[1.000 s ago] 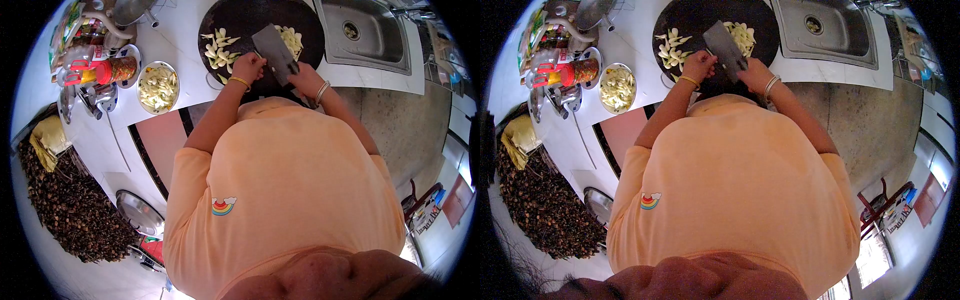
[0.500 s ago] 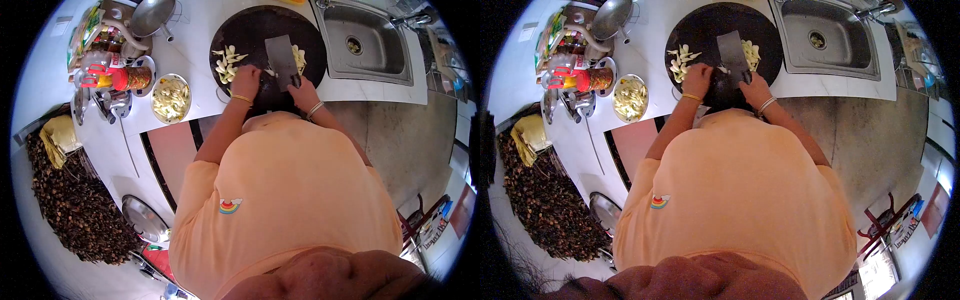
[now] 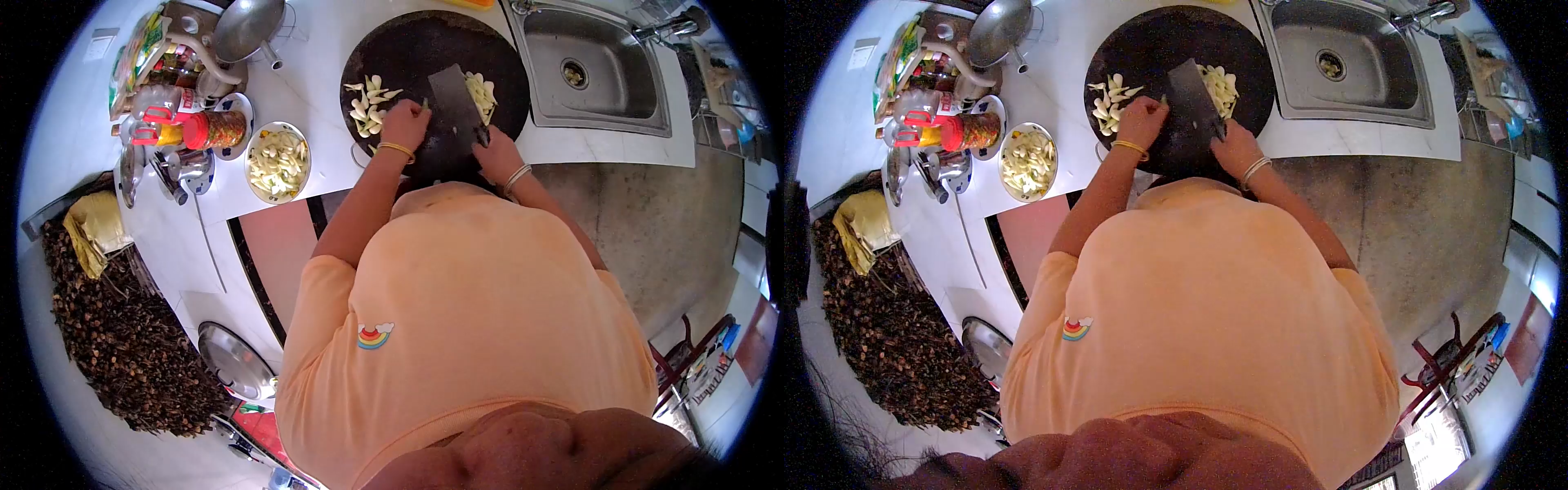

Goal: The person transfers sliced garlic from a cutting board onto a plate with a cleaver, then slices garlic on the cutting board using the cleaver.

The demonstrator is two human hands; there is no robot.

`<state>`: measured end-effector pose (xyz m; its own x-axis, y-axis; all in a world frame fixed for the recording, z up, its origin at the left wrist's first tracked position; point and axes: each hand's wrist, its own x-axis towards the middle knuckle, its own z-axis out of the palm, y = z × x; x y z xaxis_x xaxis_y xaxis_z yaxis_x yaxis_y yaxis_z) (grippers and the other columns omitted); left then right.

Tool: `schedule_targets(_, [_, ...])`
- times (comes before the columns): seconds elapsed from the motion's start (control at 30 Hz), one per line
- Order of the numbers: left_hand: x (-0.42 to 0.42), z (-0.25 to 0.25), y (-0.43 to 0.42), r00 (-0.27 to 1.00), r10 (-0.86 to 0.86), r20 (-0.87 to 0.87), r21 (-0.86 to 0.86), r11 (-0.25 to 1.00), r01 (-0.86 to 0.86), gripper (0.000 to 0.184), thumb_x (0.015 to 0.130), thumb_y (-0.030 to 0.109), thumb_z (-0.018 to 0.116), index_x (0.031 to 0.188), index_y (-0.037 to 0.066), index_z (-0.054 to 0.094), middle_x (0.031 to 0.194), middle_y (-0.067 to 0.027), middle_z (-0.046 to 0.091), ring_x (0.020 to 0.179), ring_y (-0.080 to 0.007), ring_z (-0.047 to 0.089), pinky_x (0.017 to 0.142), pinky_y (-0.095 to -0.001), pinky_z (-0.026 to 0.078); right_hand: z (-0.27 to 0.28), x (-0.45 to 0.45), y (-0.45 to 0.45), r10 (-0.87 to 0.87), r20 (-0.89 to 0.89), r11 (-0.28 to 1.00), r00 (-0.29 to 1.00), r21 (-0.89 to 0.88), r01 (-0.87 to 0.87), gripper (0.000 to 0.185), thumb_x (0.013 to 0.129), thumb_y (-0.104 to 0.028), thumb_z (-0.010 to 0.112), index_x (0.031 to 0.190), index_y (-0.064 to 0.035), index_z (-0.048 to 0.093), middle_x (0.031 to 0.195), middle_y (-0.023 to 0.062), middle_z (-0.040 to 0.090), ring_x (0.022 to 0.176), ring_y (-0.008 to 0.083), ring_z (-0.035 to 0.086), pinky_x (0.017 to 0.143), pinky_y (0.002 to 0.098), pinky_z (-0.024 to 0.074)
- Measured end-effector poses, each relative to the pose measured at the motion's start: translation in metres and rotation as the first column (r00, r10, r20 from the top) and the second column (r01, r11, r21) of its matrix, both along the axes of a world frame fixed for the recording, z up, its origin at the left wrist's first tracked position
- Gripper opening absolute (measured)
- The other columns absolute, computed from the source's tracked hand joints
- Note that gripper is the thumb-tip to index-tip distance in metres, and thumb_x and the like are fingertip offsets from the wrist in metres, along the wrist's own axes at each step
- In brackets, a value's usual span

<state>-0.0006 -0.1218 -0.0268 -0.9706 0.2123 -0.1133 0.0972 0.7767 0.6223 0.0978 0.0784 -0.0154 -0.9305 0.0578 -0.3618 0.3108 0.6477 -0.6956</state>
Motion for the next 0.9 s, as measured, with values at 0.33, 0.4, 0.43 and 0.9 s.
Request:
schedule_targets(0.33, [0.013, -0.012, 0.013, 0.947, 0.003, 0.323, 0.176, 0.982, -0.063, 0.032, 0.085, 0.032, 0.066, 0.076, 0.002, 0.068, 0.062, -0.0093, 0.067, 0.058, -0.0211, 0.068, 0.065, -0.0346, 0.054, 0.027, 0.005, -0.002, 0.011, 0.040, 1.000, 0.999, 0.013, -0.011, 0.035, 0.082, -0.020, 0.059, 0.103, 0.0069, 0.054, 0.095, 0.0318, 0.063, 0.092, 0.0475, 0.060, 0.084, 0.0505, 0.0488])
schedule_targets(0.4, [0.011, -0.016, 0.013, 0.947, -0.011, 0.320, 0.156, 0.987, -0.041, 0.033, 0.085, 0.033, 0.066, 0.077, 0.002, 0.068, 0.063, -0.0102, 0.067, 0.060, -0.0227, 0.068, 0.066, -0.0358, 0.053, 0.026, 0.006, 0.000, 0.014, 0.033, 1.000, 0.999, 0.024, -0.015, 0.035, 0.081, -0.020, 0.059, 0.103, 0.0069, 0.054, 0.095, 0.0317, 0.063, 0.091, 0.0475, 0.060, 0.084, 0.0503, 0.0487])
schedule_targets(0.43, [0.011, -0.017, 0.013, 0.949, -0.021, 0.316, 0.132, 0.991, -0.022, 0.034, 0.085, 0.034, 0.066, 0.077, 0.002, 0.069, 0.064, -0.0111, 0.068, 0.061, -0.0242, 0.068, 0.066, -0.0371, 0.053, 0.026, 0.006, 0.000, 0.022, 0.022, 0.999, 1.000, 0.032, -0.023, 0.034, 0.081, -0.019, 0.059, 0.103, 0.0069, 0.054, 0.095, 0.0316, 0.063, 0.091, 0.0474, 0.061, 0.084, 0.0501, 0.0487])
schedule_targets(0.9, [0.009, -0.026, 0.011, 0.979, -0.075, 0.190, 0.014, 0.997, 0.073, 0.031, 0.088, 0.033, 0.062, 0.087, 0.003, 0.069, 0.082, -0.0180, 0.068, 0.080, -0.0340, 0.067, 0.077, -0.0439, 0.051, 0.020, -0.024, 0.003, 0.143, 0.240, 0.989, 0.960, -0.009, -0.145, 0.035, 0.081, -0.021, 0.061, 0.098, 0.0096, 0.058, 0.095, 0.0321, 0.063, 0.091, 0.0454, 0.062, 0.081, 0.0476, 0.0501])
